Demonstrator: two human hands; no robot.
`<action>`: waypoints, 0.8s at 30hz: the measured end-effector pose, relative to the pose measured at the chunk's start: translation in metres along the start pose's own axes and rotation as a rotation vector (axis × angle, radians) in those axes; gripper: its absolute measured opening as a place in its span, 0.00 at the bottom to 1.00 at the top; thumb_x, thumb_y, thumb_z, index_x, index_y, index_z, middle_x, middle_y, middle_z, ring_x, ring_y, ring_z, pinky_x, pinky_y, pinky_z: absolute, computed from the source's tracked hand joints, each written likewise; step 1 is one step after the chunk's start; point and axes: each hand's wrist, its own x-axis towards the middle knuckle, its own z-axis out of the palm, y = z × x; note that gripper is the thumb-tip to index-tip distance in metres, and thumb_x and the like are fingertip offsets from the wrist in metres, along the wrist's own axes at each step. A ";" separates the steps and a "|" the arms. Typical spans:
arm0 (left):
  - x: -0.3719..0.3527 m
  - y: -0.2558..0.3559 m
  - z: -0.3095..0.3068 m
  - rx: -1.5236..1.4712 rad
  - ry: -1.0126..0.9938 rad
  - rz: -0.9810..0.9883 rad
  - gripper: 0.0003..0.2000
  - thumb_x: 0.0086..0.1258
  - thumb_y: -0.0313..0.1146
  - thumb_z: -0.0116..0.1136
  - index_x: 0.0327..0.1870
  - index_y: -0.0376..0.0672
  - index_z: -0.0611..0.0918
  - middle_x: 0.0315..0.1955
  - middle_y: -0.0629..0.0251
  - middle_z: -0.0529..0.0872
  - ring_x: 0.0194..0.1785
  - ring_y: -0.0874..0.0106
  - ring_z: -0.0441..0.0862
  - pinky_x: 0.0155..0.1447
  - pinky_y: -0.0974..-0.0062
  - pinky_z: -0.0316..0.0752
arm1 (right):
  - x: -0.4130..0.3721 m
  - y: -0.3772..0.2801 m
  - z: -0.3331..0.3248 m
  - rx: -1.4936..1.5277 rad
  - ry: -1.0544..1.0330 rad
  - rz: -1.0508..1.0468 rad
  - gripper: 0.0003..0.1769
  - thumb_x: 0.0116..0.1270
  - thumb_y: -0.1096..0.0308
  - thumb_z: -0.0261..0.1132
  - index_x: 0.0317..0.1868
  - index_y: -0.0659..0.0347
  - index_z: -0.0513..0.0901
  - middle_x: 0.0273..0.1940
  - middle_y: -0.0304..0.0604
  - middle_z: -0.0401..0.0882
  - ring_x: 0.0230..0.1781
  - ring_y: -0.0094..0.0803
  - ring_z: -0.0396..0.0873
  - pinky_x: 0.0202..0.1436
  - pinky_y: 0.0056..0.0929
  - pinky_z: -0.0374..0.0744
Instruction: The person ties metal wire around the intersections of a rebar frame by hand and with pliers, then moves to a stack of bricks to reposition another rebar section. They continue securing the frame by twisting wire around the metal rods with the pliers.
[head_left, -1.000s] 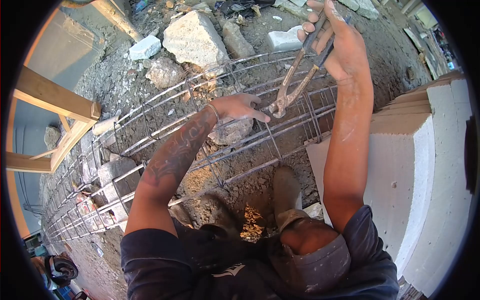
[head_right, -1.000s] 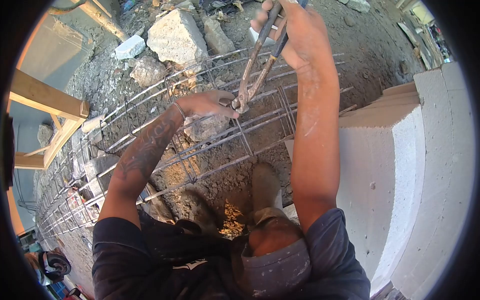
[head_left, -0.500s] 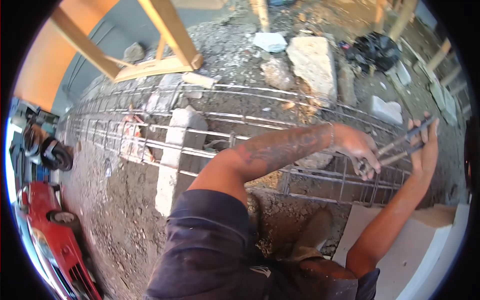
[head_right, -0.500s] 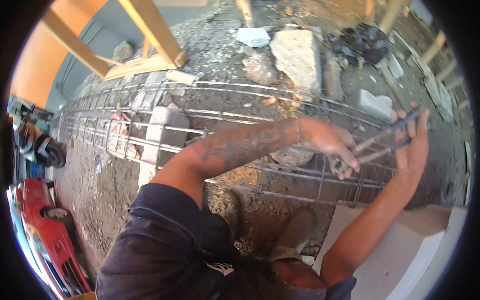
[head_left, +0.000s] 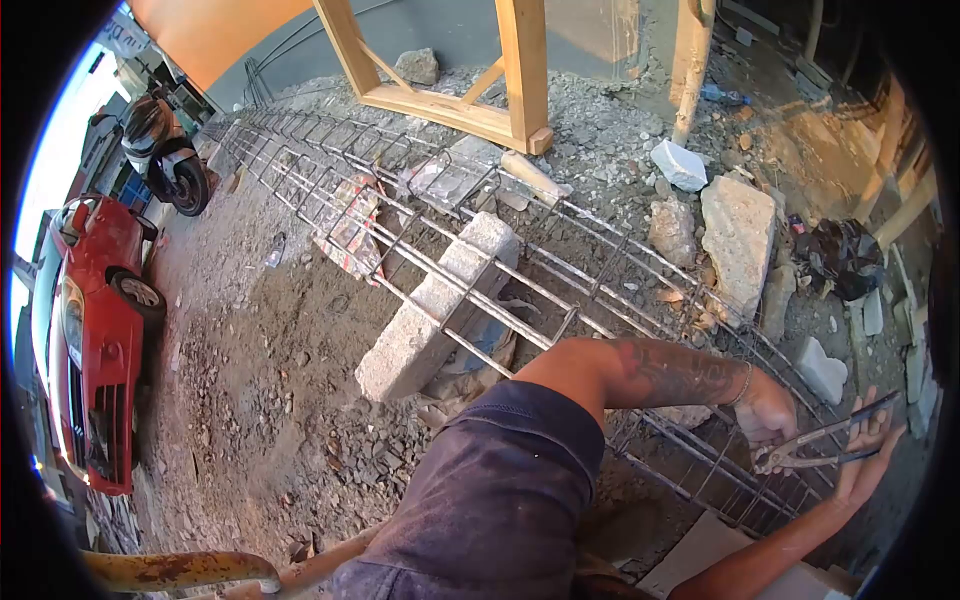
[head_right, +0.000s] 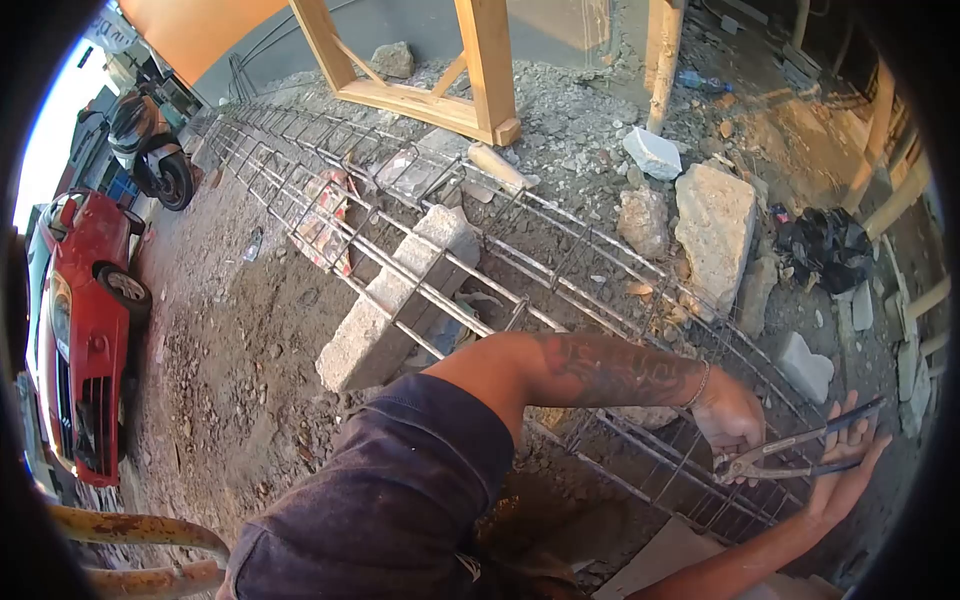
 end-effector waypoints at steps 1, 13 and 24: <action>-0.003 -0.002 -0.001 0.056 -0.042 0.037 0.13 0.67 0.27 0.43 0.46 0.28 0.76 0.34 0.52 0.82 0.37 0.63 0.81 0.43 0.65 0.75 | -0.001 0.002 0.004 0.041 0.008 0.028 0.32 0.73 0.53 0.45 0.66 0.72 0.53 0.65 0.56 0.55 0.70 0.41 0.52 0.74 0.38 0.55; -0.026 0.029 0.022 0.707 0.790 0.001 0.11 0.60 0.37 0.54 0.28 0.39 0.83 0.20 0.64 0.80 0.20 0.74 0.74 0.23 0.72 0.70 | -0.001 0.008 -0.002 -0.032 -0.047 -0.001 0.34 0.72 0.48 0.45 0.67 0.66 0.54 0.65 0.47 0.55 0.65 0.35 0.56 0.70 0.35 0.58; -0.010 0.027 0.011 0.597 0.796 0.119 0.13 0.61 0.36 0.54 0.25 0.32 0.81 0.22 0.56 0.83 0.24 0.65 0.83 0.29 0.71 0.80 | 0.003 0.015 0.000 -0.298 -0.005 -0.083 0.26 0.74 0.51 0.45 0.59 0.65 0.67 0.19 0.31 0.55 0.32 0.23 0.66 0.42 0.23 0.68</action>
